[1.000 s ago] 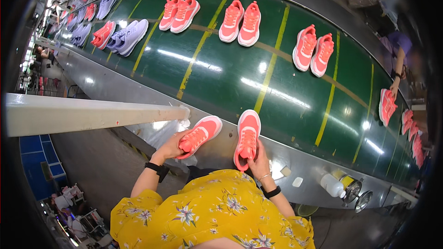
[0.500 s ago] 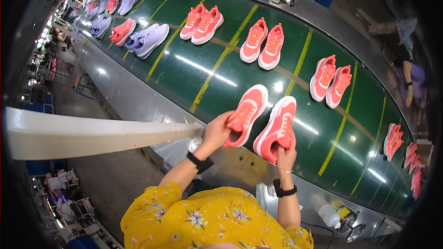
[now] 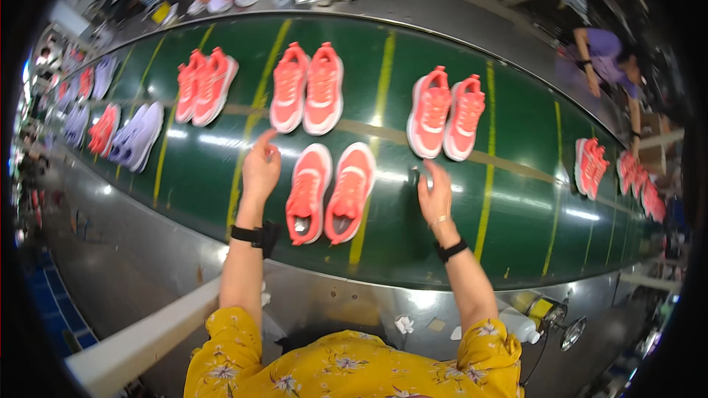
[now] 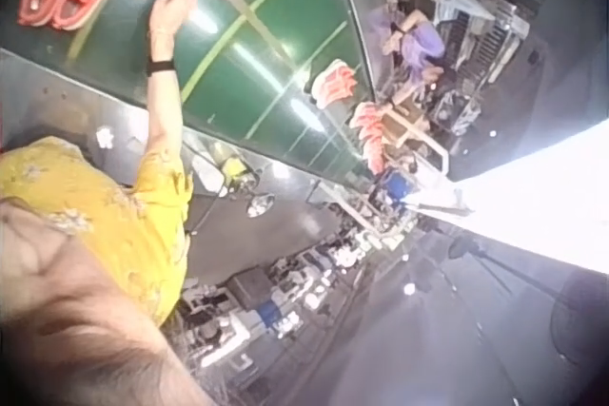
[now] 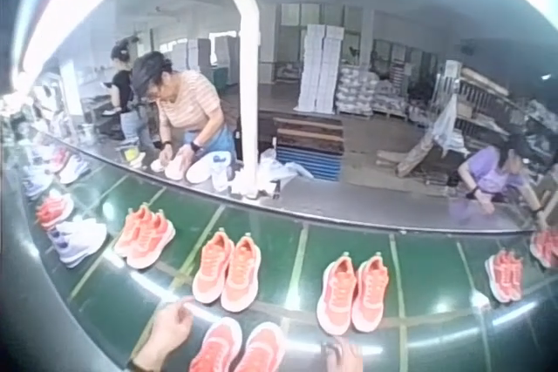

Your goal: Cleaning the soles and edges of pink sneakers at a factory assembly line using a sponge and cleaning solution.

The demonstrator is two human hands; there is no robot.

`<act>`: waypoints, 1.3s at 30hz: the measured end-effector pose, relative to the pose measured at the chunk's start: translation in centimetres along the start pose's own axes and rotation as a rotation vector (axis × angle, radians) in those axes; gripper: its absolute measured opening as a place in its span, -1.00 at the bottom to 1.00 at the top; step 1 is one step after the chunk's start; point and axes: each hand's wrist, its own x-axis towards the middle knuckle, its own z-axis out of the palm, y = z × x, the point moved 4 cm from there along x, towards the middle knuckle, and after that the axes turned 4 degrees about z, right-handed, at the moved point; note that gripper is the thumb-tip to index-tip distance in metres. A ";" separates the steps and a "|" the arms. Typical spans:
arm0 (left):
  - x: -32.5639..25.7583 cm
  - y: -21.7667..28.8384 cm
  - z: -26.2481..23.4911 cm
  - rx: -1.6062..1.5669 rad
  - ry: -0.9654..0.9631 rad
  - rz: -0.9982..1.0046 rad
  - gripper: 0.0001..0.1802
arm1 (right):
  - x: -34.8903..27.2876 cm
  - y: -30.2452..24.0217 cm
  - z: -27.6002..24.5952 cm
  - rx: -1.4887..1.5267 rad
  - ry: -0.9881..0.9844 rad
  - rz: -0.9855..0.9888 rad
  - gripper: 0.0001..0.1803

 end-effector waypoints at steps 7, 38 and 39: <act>14.2 4.2 8.1 0.655 0.130 0.340 0.02 | 17.7 -1.9 -5.0 -0.474 0.221 -0.128 0.00; -11.6 25.2 1.7 -0.648 -0.061 0.331 -0.38 | 1.8 0.2 -11.5 -0.092 0.224 -0.235 -0.63; -14.3 25.1 0.7 -0.634 -0.151 0.355 -0.37 | 0.3 -0.8 -13.2 -0.096 0.241 -0.311 -0.61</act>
